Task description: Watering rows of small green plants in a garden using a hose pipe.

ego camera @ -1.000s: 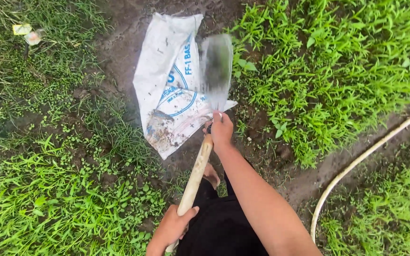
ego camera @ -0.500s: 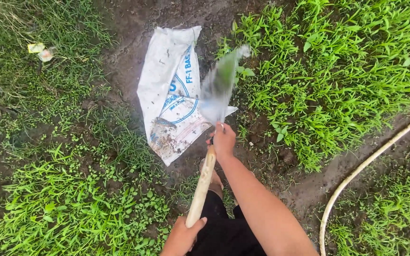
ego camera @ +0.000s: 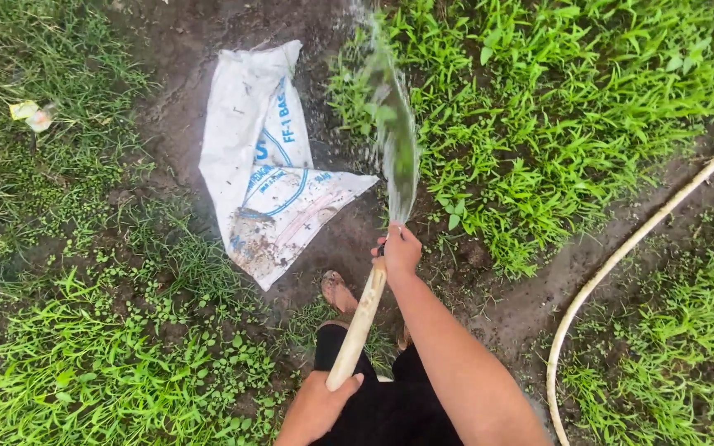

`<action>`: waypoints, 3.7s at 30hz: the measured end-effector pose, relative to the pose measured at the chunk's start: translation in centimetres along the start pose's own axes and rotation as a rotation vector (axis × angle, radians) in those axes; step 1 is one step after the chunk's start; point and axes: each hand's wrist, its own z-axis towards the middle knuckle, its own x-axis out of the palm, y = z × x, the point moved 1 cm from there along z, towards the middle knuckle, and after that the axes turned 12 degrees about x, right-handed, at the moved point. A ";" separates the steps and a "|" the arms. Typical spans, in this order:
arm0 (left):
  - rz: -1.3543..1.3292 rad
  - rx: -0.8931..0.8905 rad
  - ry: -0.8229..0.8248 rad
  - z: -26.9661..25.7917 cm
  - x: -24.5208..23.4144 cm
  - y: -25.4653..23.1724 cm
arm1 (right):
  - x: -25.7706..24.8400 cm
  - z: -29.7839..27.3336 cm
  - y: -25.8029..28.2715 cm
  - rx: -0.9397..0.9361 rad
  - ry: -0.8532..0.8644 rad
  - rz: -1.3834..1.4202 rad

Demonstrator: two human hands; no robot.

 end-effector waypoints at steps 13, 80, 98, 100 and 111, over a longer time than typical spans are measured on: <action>-0.277 -0.098 -0.257 -1.8 4.2 -0.1 | 3.0 -3.9 0.8 -0.129 0.235 -0.344; 0.046 0.108 -0.027 1.3 6.2 -5.9 | -9.1 1.7 5.8 -0.070 -0.022 -0.057; 0.098 0.091 0.001 1.0 7.1 -9.1 | -12.7 5.1 5.0 -0.060 -0.064 0.043; 0.199 0.086 0.056 1.8 7.9 -9.5 | -15.8 5.2 4.5 -0.037 -0.118 0.106; 0.649 0.153 0.279 2.5 10.9 -12.8 | -26.9 6.0 1.0 0.119 -0.440 0.381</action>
